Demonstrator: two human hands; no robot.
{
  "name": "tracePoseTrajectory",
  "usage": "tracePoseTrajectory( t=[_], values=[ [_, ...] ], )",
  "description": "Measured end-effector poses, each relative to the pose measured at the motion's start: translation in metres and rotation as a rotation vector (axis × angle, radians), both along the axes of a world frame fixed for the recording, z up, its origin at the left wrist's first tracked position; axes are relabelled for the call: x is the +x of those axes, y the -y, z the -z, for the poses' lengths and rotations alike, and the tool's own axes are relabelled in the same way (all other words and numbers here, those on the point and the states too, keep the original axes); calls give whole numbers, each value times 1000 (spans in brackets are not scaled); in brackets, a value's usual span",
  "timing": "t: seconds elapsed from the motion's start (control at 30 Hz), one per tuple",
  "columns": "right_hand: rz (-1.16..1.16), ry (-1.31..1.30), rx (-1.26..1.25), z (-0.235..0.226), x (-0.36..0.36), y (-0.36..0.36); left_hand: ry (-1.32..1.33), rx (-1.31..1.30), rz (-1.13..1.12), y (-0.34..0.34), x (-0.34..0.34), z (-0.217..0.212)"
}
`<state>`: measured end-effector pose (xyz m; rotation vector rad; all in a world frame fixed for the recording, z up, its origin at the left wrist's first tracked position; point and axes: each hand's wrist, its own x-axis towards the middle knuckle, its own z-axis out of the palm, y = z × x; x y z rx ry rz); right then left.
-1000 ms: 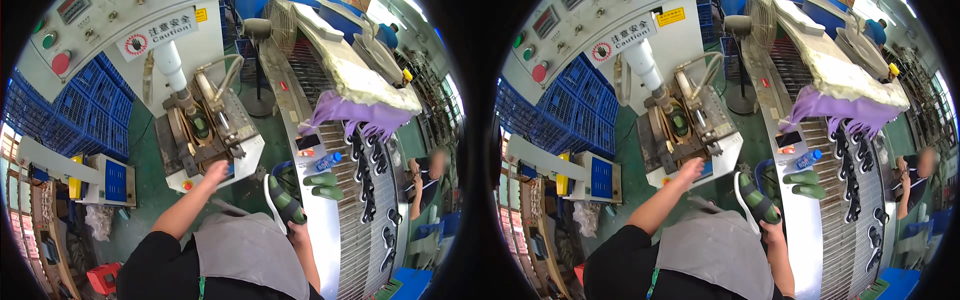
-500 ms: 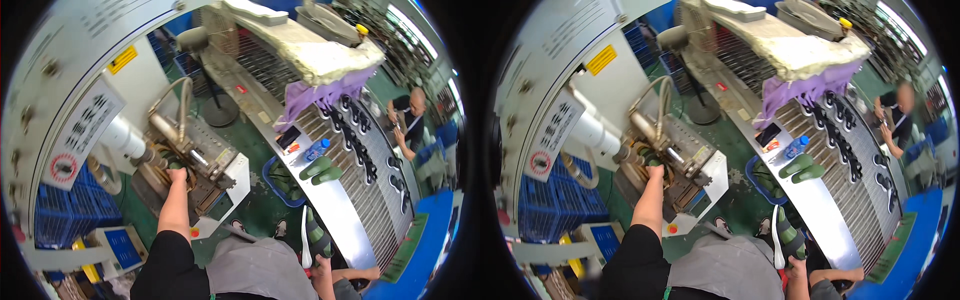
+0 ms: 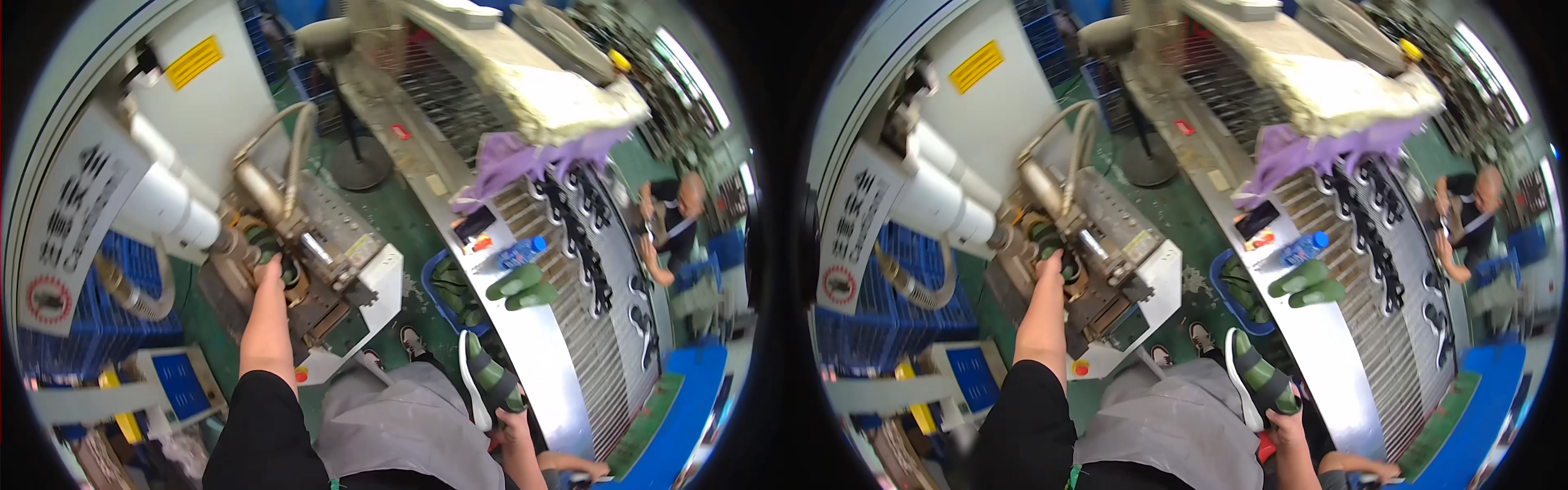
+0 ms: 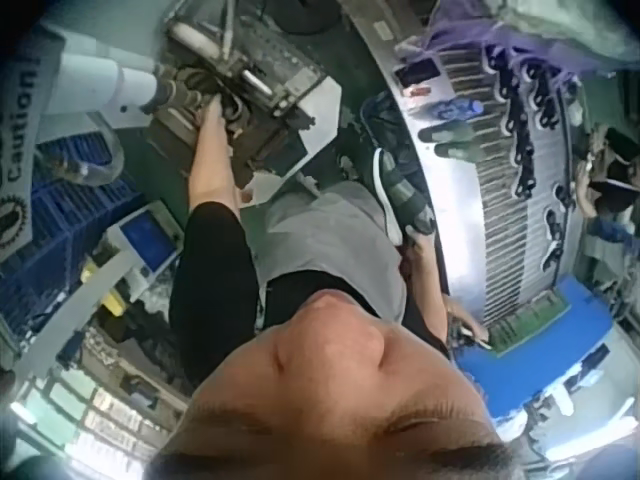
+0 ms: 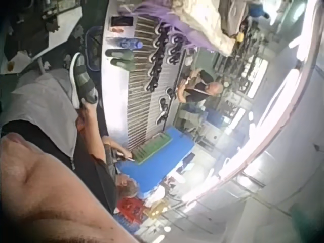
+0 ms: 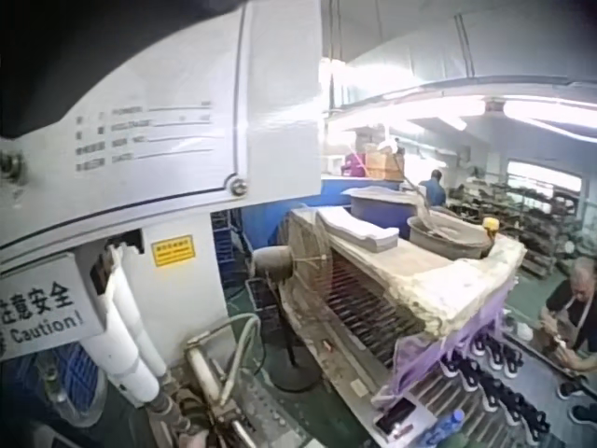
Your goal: The recorder is using a pre-shaping pressing machine to form shoes and then placing them onto a conveyor belt.
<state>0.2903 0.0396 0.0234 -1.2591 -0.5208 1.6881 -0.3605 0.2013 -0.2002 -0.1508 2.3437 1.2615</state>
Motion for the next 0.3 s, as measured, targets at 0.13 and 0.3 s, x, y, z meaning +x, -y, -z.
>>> tracePoseTrajectory(
  t=[0.13, 0.3],
  values=[
    [-265, 105, 63, -8, -69, -74, 128, 108, -47, 37, 1, -38],
    [-700, 202, 183, -6, -188, -124, 744, 810, -43, 167, 41, -108]
  ],
)
